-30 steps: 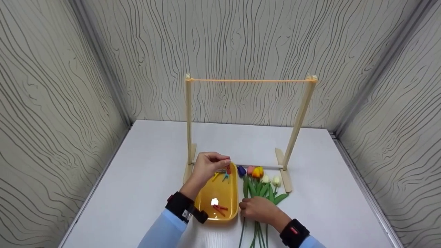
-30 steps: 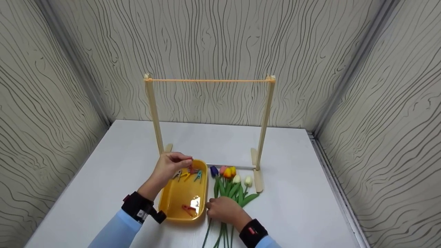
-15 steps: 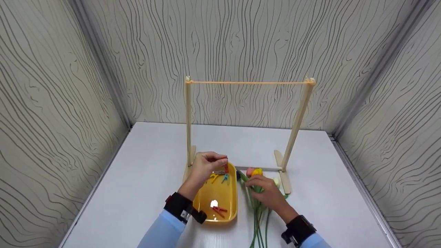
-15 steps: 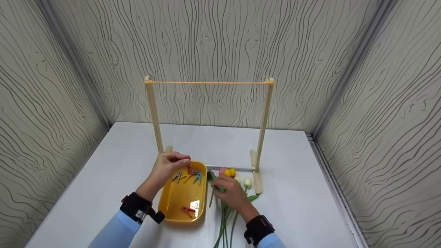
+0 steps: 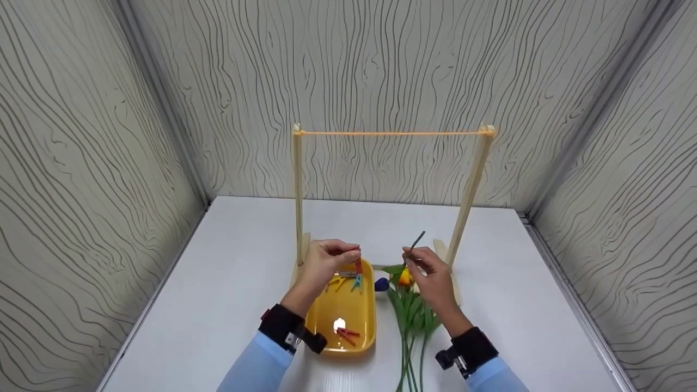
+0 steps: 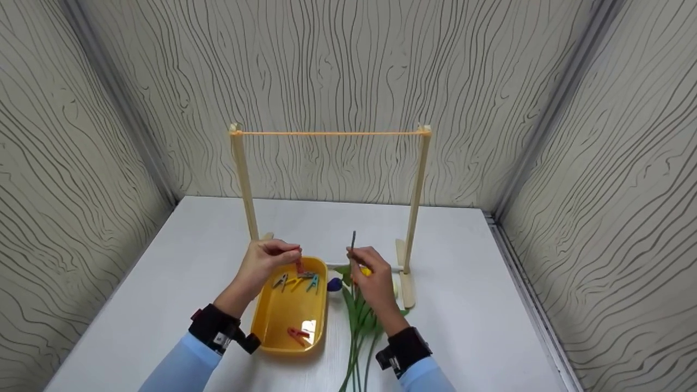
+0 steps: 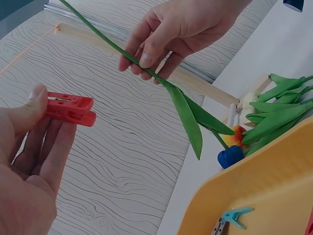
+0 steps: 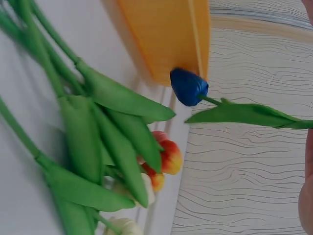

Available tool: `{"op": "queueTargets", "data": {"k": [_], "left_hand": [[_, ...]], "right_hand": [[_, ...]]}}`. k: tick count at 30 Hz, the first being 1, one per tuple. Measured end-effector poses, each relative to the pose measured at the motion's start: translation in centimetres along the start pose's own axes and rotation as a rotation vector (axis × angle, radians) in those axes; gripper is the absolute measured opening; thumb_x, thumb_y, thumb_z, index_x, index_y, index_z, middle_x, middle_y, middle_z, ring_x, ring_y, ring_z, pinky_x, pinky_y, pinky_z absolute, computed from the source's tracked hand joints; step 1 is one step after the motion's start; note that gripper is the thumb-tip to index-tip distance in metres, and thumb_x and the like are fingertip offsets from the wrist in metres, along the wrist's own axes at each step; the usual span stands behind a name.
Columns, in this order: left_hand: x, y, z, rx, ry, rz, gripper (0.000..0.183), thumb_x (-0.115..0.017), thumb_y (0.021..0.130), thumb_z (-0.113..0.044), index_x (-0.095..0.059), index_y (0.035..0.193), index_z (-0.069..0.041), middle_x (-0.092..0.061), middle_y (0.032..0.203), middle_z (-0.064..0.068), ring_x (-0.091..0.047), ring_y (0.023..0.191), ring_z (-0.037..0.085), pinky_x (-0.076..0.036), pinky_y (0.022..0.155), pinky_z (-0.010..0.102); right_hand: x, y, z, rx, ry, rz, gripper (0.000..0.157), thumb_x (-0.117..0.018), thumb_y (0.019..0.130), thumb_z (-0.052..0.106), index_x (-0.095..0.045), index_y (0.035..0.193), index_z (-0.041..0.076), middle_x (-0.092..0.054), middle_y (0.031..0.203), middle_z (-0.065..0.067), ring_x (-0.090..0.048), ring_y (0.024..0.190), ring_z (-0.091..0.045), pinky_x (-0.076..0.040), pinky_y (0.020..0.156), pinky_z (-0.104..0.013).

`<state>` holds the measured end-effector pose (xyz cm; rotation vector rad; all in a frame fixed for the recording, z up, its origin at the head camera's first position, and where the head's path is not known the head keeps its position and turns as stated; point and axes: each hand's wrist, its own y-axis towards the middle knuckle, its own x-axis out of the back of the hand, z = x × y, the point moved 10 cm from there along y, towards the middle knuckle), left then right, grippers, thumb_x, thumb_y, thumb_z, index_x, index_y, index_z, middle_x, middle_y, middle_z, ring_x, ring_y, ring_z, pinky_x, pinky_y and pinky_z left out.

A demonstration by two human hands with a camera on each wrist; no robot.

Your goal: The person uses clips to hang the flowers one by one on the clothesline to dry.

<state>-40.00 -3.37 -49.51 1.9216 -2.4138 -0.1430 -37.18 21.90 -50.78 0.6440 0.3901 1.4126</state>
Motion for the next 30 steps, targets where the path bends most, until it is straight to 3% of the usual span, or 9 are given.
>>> {"op": "queueTargets", "data": {"k": [5, 10, 16, 22, 30], "left_hand": [[0.3, 0.2, -1.2, -0.014, 0.008, -0.012, 0.017, -0.081, 0.098, -0.014, -0.084, 0.112, -0.005, -0.085, 0.103, 0.006, -0.078, 0.094, 0.015, -0.066, 0.095, 0.027], [0.8, 0.6, -3.3, -0.065, 0.029, -0.047, 0.017, -0.082, 0.098, -0.014, -0.085, 0.111, -0.005, -0.085, 0.101, 0.004, -0.078, 0.093, 0.014, -0.066, 0.097, 0.029], [1.4, 1.5, -6.5, -0.139, 0.035, -0.069, 0.015, -0.08, 0.098, -0.009, -0.085, 0.11, -0.003, -0.085, 0.099, 0.006, -0.077, 0.091, 0.013, -0.066, 0.098, 0.031], [3.1, 2.9, -12.0, -0.224, 0.043, -0.117, 0.011, -0.082, 0.096, -0.007, -0.086, 0.106, -0.003, -0.085, 0.095, 0.0, -0.076, 0.089, 0.012, -0.064, 0.095, 0.027], [6.7, 4.9, -21.9, -0.432, 0.016, -0.208, 0.01, -0.087, 0.091, -0.01, -0.086, 0.101, -0.01, -0.084, 0.092, -0.002, -0.076, 0.086, 0.011, -0.063, 0.088, 0.024]], "right_hand": [[0.1, 1.4, 0.4, -0.075, 0.019, -0.017, 0.028, -0.073, 0.096, -0.011, -0.076, 0.125, -0.01, -0.075, 0.108, -0.025, -0.074, 0.1, -0.001, -0.063, 0.09, -0.014], [-1.1, 2.4, 0.5, -0.137, 0.056, 0.017, 0.029, -0.074, 0.097, -0.009, -0.077, 0.126, -0.008, -0.074, 0.111, -0.028, -0.075, 0.097, -0.003, -0.065, 0.088, -0.018], [-2.7, 3.7, 1.4, -0.145, 0.075, 0.019, 0.028, -0.074, 0.096, -0.009, -0.078, 0.124, -0.006, -0.076, 0.111, -0.026, -0.075, 0.095, -0.003, -0.066, 0.087, -0.02], [-4.6, 6.4, 3.9, -0.092, 0.091, 0.04, 0.029, -0.074, 0.097, -0.007, -0.078, 0.126, -0.005, -0.077, 0.111, -0.02, -0.076, 0.096, -0.003, -0.066, 0.088, -0.022], [-7.8, 10.3, 5.8, -0.066, 0.043, 0.07, 0.028, -0.072, 0.102, 0.001, -0.078, 0.129, -0.001, -0.075, 0.117, -0.026, -0.075, 0.102, -0.005, -0.064, 0.093, -0.018]]}}
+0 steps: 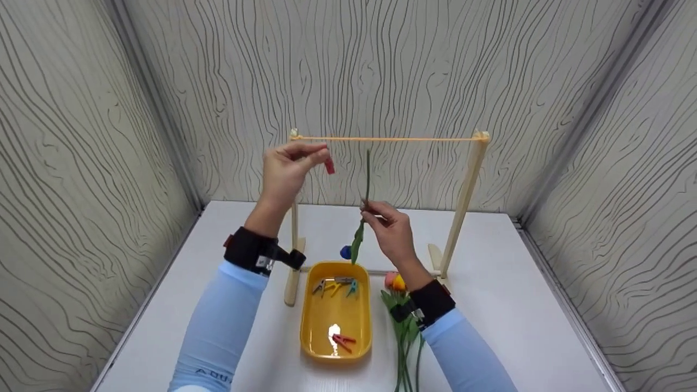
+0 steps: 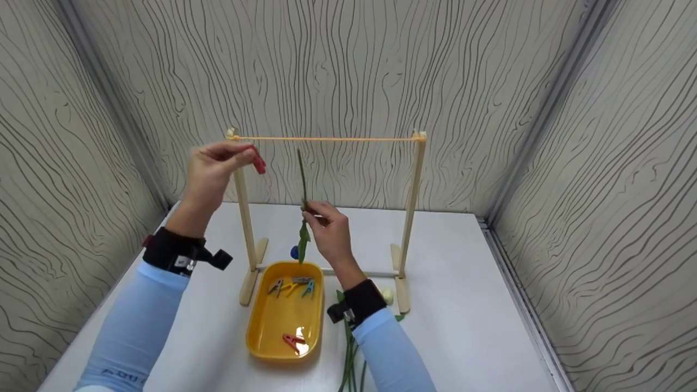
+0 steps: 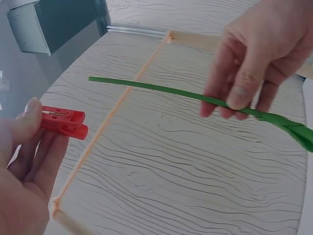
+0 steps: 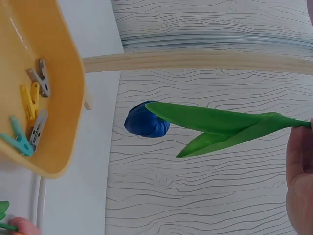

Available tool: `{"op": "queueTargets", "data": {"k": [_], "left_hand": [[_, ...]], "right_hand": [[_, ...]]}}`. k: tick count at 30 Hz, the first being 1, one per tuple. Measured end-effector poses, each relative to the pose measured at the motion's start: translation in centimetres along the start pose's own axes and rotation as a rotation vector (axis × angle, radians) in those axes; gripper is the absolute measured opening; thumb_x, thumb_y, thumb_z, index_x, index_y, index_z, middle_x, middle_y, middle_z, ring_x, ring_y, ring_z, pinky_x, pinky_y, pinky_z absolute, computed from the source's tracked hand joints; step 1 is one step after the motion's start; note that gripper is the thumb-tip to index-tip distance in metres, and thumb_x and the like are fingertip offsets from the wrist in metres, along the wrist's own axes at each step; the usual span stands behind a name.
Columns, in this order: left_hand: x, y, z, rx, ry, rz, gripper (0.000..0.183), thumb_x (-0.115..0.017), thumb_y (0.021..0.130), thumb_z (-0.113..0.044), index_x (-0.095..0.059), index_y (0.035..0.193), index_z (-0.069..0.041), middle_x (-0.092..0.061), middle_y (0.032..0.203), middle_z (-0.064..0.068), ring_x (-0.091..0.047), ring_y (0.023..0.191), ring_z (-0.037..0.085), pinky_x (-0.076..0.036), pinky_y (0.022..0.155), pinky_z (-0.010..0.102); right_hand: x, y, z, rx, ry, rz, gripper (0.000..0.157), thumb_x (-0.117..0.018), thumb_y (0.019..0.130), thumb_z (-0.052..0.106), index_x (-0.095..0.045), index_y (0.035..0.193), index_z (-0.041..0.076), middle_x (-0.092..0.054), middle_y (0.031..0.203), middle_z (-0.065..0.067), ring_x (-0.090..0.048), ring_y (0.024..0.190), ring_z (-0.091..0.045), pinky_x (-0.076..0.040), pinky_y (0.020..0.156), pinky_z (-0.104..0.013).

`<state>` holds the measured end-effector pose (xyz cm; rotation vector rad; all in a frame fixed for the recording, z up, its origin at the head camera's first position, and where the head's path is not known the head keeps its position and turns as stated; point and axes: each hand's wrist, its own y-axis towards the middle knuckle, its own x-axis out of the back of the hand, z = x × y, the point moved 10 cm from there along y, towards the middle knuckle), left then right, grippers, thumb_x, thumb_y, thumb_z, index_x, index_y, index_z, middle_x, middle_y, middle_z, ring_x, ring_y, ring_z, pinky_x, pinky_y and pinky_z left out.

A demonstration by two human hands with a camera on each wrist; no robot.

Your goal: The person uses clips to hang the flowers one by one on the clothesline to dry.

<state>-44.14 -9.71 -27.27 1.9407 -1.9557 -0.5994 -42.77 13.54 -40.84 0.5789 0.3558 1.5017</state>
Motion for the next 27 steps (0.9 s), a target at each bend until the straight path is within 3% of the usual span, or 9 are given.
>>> {"op": "queueTargets", "data": {"k": [4, 7, 12, 18, 27], "left_hand": [[2.1, 3.2, -2.9, -0.096, -0.06, -0.069, 0.008, -0.087, 0.09, -0.005, -0.086, 0.096, -0.011, -0.083, 0.087, -0.005, -0.077, 0.08, 0.008, -0.064, 0.083, 0.023], [3.4, 4.8, -3.3, -0.136, -0.08, -0.107, 0.008, -0.085, 0.092, -0.002, -0.085, 0.097, -0.007, -0.083, 0.084, -0.007, -0.077, 0.077, 0.007, -0.066, 0.084, 0.024], [4.8, 6.1, -1.4, -0.125, -0.096, -0.159, 0.007, -0.083, 0.094, -0.001, -0.085, 0.101, -0.001, -0.082, 0.084, -0.008, -0.077, 0.08, 0.006, -0.066, 0.085, 0.024], [5.9, 6.3, 1.2, -0.065, -0.149, -0.185, 0.006, -0.084, 0.095, -0.006, -0.086, 0.099, -0.008, -0.082, 0.086, -0.008, -0.076, 0.084, 0.006, -0.064, 0.087, 0.022], [5.2, 6.3, 2.3, -0.001, -0.253, -0.166, 0.016, -0.08, 0.097, -0.003, -0.085, 0.092, -0.017, -0.08, 0.088, -0.006, -0.074, 0.085, 0.007, -0.064, 0.092, 0.023]], "right_hand": [[-1.3, 1.7, 0.7, -0.021, -0.021, 0.003, 0.029, -0.072, 0.103, 0.005, -0.078, 0.132, 0.004, -0.077, 0.118, -0.02, -0.075, 0.105, -0.007, -0.064, 0.095, -0.02], [-1.8, 2.9, 1.1, -0.041, -0.031, -0.02, 0.028, -0.073, 0.103, 0.005, -0.078, 0.131, 0.005, -0.079, 0.117, -0.017, -0.076, 0.104, -0.01, -0.064, 0.095, -0.021], [-2.5, 4.6, 1.5, -0.069, -0.001, -0.053, 0.024, -0.077, 0.1, 0.005, -0.079, 0.124, 0.004, -0.082, 0.117, -0.018, -0.079, 0.103, -0.014, -0.065, 0.093, -0.021], [-4.6, 6.2, 2.0, -0.1, 0.083, -0.061, 0.02, -0.078, 0.099, 0.005, -0.08, 0.119, 0.003, -0.083, 0.114, -0.017, -0.08, 0.099, -0.012, -0.066, 0.092, -0.024], [-6.9, 7.9, 2.5, -0.173, 0.186, -0.046, 0.023, -0.076, 0.099, 0.001, -0.079, 0.122, -0.001, -0.082, 0.119, -0.02, -0.079, 0.098, -0.008, -0.067, 0.091, -0.025]]}}
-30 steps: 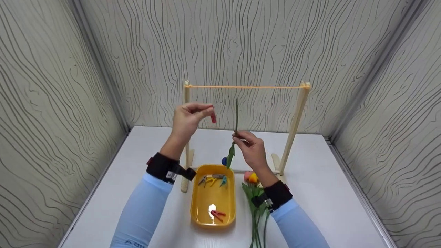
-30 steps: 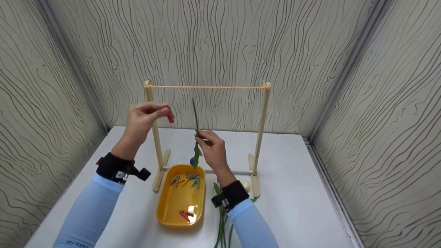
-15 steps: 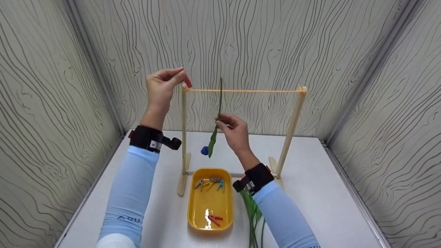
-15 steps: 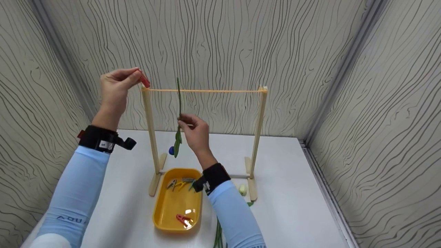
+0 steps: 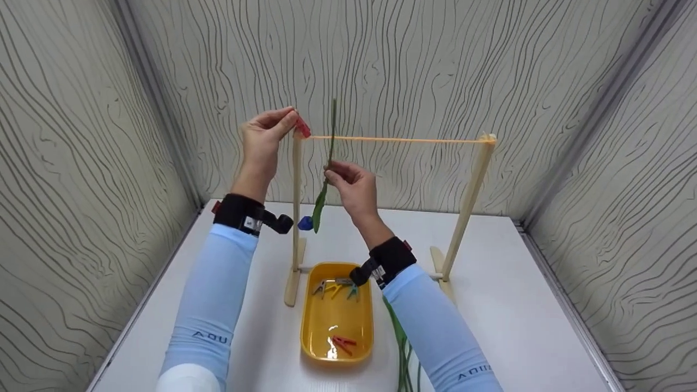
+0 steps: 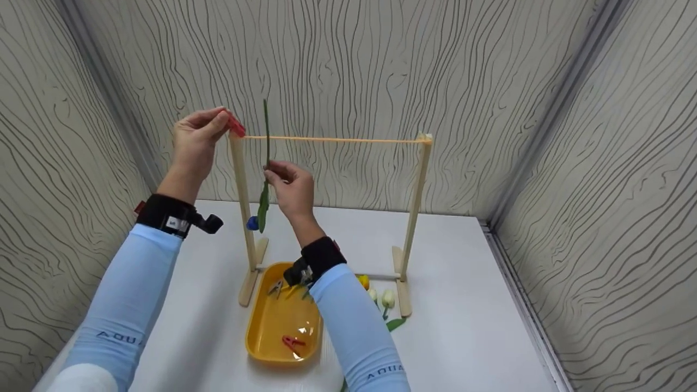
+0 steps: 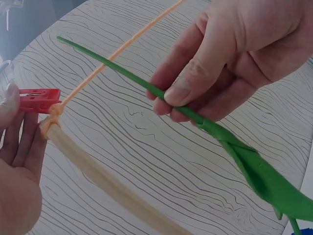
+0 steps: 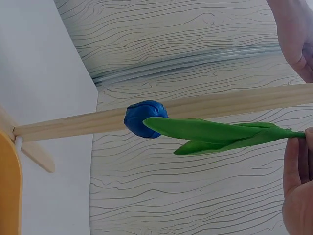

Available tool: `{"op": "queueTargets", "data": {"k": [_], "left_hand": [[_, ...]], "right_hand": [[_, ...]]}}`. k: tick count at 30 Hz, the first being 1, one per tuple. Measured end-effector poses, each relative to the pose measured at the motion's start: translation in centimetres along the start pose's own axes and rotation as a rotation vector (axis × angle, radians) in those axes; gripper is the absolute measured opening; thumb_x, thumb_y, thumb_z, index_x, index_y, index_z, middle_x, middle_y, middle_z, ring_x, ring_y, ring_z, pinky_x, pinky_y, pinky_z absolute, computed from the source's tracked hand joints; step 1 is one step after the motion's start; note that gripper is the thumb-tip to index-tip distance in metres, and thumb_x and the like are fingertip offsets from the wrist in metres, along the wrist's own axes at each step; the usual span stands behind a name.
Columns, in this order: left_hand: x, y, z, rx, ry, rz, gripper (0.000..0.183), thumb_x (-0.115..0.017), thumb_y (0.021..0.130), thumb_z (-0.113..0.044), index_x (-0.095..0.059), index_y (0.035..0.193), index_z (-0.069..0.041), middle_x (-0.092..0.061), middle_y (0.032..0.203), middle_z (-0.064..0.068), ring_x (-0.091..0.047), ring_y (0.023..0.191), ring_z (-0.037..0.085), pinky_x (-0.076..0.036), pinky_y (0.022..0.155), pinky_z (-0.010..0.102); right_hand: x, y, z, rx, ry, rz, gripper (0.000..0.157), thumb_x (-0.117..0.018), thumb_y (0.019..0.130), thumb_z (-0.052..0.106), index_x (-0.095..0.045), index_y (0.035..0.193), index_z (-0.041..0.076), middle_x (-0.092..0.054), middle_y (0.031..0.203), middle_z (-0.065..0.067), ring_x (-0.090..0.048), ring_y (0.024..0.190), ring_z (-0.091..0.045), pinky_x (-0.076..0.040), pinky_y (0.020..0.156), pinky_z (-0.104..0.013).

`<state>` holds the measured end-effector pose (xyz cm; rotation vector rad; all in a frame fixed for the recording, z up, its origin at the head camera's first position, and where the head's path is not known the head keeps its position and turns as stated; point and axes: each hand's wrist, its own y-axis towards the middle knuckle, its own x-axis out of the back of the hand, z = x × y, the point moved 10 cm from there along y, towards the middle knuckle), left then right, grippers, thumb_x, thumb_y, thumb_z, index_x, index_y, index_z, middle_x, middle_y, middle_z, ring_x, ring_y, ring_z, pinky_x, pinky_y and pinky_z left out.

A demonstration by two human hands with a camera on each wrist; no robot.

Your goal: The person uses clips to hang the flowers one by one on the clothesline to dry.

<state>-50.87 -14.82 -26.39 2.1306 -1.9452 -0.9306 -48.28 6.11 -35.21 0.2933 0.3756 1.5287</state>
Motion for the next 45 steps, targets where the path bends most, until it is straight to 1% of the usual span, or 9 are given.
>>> {"op": "queueTargets", "data": {"k": [7, 14, 17, 22, 26, 30, 33, 39, 45], "left_hand": [[-0.7, -0.1, 0.5, 0.011, 0.002, 0.018, 0.016, -0.079, 0.098, -0.004, -0.085, 0.091, -0.017, -0.08, 0.084, -0.006, -0.073, 0.079, 0.008, -0.062, 0.091, 0.026], [-1.0, -0.4, 0.6, -0.01, 0.017, 0.044, 0.018, -0.079, 0.098, -0.004, -0.084, 0.091, -0.02, -0.081, 0.084, -0.007, -0.072, 0.08, 0.009, -0.057, 0.101, 0.034], [-1.4, -0.7, 0.6, -0.004, 0.018, 0.055, 0.019, -0.079, 0.098, -0.004, -0.084, 0.091, -0.021, -0.081, 0.084, -0.007, -0.073, 0.083, 0.01, -0.054, 0.107, 0.038], [-1.9, -1.2, 0.7, 0.002, 0.061, 0.053, 0.012, -0.079, 0.099, -0.006, -0.086, 0.096, -0.017, -0.081, 0.085, -0.008, -0.075, 0.085, 0.011, -0.055, 0.107, 0.04], [-2.1, -1.4, 0.8, -0.005, 0.086, 0.044, 0.009, -0.08, 0.098, -0.008, -0.086, 0.097, -0.015, -0.081, 0.083, -0.009, -0.076, 0.083, 0.01, -0.059, 0.103, 0.04], [-2.2, -1.6, 0.7, -0.008, 0.083, 0.042, 0.013, -0.081, 0.098, -0.007, -0.085, 0.094, -0.019, -0.081, 0.083, -0.008, -0.076, 0.082, 0.009, -0.058, 0.104, 0.039], [-2.2, -1.6, 0.7, -0.009, 0.082, 0.042, 0.013, -0.081, 0.097, -0.007, -0.085, 0.094, -0.019, -0.081, 0.085, -0.008, -0.076, 0.083, 0.009, -0.058, 0.104, 0.039], [-2.3, -1.7, 0.7, -0.015, 0.113, 0.066, 0.011, -0.08, 0.098, -0.007, -0.084, 0.099, -0.018, -0.081, 0.087, -0.008, -0.076, 0.086, 0.009, -0.056, 0.11, 0.043], [-2.2, -1.9, 0.4, -0.026, 0.148, 0.101, 0.013, -0.08, 0.099, -0.008, -0.084, 0.11, -0.012, -0.083, 0.094, -0.009, -0.076, 0.092, 0.01, -0.054, 0.114, 0.045]], "right_hand": [[-0.7, 0.6, 0.0, -0.022, -0.013, -0.001, 0.022, -0.076, 0.1, 0.001, -0.079, 0.121, 0.0, -0.081, 0.121, -0.021, -0.079, 0.099, -0.01, -0.066, 0.093, -0.025], [-2.3, 0.7, 0.7, -0.002, -0.019, 0.046, 0.023, -0.075, 0.101, 0.002, -0.078, 0.123, -0.003, -0.082, 0.12, -0.02, -0.079, 0.102, -0.011, -0.066, 0.094, -0.026], [-2.5, 0.7, 1.0, 0.001, -0.035, 0.047, 0.022, -0.074, 0.101, 0.002, -0.079, 0.123, -0.001, -0.082, 0.119, -0.019, -0.079, 0.103, -0.013, -0.066, 0.095, -0.026], [-2.4, 0.9, 1.7, 0.01, -0.043, 0.021, 0.02, -0.074, 0.102, 0.003, -0.08, 0.121, 0.001, -0.083, 0.117, -0.017, -0.079, 0.102, -0.012, -0.066, 0.096, -0.027], [-2.2, 1.1, 2.6, 0.031, -0.038, -0.003, 0.019, -0.074, 0.102, 0.003, -0.08, 0.12, 0.0, -0.082, 0.118, -0.022, -0.079, 0.101, -0.014, -0.066, 0.095, -0.027], [-2.1, 1.3, 3.7, 0.051, -0.054, -0.015, 0.017, -0.074, 0.102, 0.004, -0.081, 0.117, 0.0, -0.082, 0.115, -0.02, -0.079, 0.1, -0.013, -0.066, 0.095, -0.026], [-1.9, 1.4, 4.2, 0.06, -0.062, -0.021, 0.017, -0.075, 0.101, 0.004, -0.081, 0.116, -0.001, -0.083, 0.113, -0.019, -0.078, 0.097, -0.009, -0.066, 0.093, -0.026], [-1.7, 1.2, 4.3, 0.078, -0.064, -0.016, 0.02, -0.075, 0.101, 0.003, -0.079, 0.12, -0.004, -0.083, 0.114, -0.019, -0.078, 0.097, -0.008, -0.066, 0.092, -0.024], [-1.7, 0.8, 4.5, 0.095, -0.09, -0.006, 0.022, -0.074, 0.102, 0.005, -0.078, 0.123, 0.0, -0.082, 0.118, -0.016, -0.078, 0.103, -0.014, -0.065, 0.094, -0.023]]}}
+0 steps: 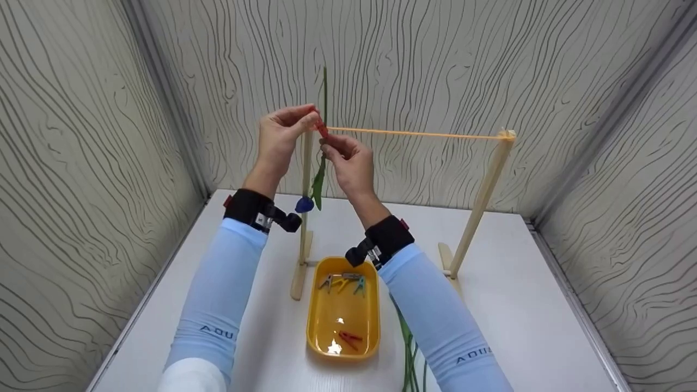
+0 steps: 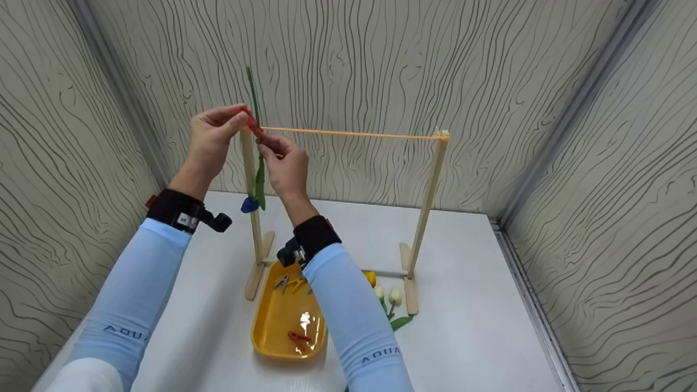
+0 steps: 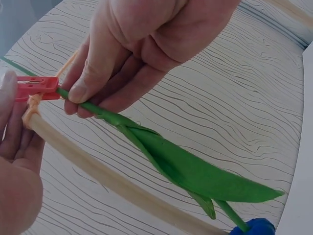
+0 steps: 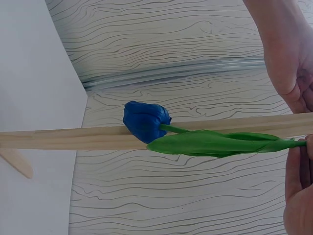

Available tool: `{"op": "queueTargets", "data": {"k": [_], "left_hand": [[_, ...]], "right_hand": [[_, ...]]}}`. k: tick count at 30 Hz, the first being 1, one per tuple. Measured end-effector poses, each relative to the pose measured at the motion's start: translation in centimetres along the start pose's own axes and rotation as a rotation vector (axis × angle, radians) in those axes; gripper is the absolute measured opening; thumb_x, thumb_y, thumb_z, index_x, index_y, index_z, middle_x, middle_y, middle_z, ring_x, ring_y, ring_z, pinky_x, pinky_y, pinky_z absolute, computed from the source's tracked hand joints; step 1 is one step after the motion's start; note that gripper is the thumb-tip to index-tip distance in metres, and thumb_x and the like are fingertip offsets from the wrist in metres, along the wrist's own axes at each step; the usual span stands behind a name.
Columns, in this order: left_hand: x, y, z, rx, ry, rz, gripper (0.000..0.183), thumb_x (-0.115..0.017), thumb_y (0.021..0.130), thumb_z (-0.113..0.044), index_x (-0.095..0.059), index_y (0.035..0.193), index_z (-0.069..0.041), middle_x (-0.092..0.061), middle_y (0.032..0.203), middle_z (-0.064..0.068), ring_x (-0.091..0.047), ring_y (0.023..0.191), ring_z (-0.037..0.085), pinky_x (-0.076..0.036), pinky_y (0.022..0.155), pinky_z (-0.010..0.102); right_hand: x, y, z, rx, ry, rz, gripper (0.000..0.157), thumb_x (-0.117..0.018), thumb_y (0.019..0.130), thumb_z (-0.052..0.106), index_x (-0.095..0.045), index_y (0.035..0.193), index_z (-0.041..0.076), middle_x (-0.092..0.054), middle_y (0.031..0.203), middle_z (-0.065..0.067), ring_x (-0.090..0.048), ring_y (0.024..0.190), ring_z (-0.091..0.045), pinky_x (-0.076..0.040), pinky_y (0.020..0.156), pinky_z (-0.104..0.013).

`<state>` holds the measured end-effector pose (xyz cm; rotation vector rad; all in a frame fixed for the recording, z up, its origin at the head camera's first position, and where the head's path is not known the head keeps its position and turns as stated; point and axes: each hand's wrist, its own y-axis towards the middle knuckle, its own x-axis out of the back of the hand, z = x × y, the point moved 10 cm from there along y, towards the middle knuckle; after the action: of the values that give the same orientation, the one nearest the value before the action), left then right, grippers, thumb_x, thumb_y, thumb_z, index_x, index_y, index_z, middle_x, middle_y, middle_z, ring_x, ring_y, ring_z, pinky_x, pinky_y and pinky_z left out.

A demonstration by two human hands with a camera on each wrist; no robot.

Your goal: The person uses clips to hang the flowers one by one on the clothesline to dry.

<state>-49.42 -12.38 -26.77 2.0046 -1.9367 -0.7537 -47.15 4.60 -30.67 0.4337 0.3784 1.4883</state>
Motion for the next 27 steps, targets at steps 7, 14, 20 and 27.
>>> {"op": "queueTargets", "data": {"k": [7, 14, 20, 27], "left_hand": [[-0.1, -0.2, 0.4, 0.009, 0.008, 0.021, 0.02, -0.081, 0.098, -0.01, -0.082, 0.118, -0.009, -0.083, 0.101, -0.01, -0.075, 0.102, 0.012, -0.056, 0.11, 0.037], [0.1, -0.4, 0.9, 0.033, -0.001, 0.001, 0.03, -0.083, 0.098, -0.013, -0.079, 0.126, -0.006, -0.082, 0.107, -0.01, -0.074, 0.107, 0.013, -0.057, 0.106, 0.032], [0.3, -1.2, 1.3, 0.058, -0.017, -0.041, 0.036, -0.083, 0.097, -0.015, -0.076, 0.132, -0.008, -0.081, 0.115, -0.006, -0.073, 0.115, 0.015, -0.056, 0.111, 0.033], [1.0, -2.5, 0.9, 0.01, 0.009, -0.081, 0.043, -0.076, 0.103, -0.018, -0.068, 0.143, -0.006, -0.073, 0.143, 0.013, -0.067, 0.136, 0.02, -0.052, 0.123, 0.037]], "right_hand": [[0.0, 0.0, -0.2, 0.006, -0.01, 0.014, 0.024, -0.074, 0.102, 0.006, -0.077, 0.125, 0.002, -0.081, 0.121, -0.016, -0.077, 0.108, -0.018, -0.064, 0.097, -0.025], [0.0, -0.2, -0.7, -0.015, -0.014, 0.03, 0.025, -0.071, 0.105, 0.007, -0.076, 0.128, 0.003, -0.08, 0.124, -0.016, -0.077, 0.112, -0.021, -0.064, 0.1, -0.027], [0.9, -0.4, -1.2, -0.045, -0.02, 0.025, 0.026, -0.071, 0.105, 0.007, -0.075, 0.13, 0.002, -0.079, 0.127, -0.016, -0.076, 0.116, -0.022, -0.063, 0.103, -0.027], [3.5, -0.7, -1.9, -0.025, -0.093, 0.01, 0.025, -0.068, 0.108, 0.012, -0.074, 0.13, 0.002, -0.079, 0.126, -0.014, -0.076, 0.116, -0.021, -0.063, 0.103, -0.026]]}}
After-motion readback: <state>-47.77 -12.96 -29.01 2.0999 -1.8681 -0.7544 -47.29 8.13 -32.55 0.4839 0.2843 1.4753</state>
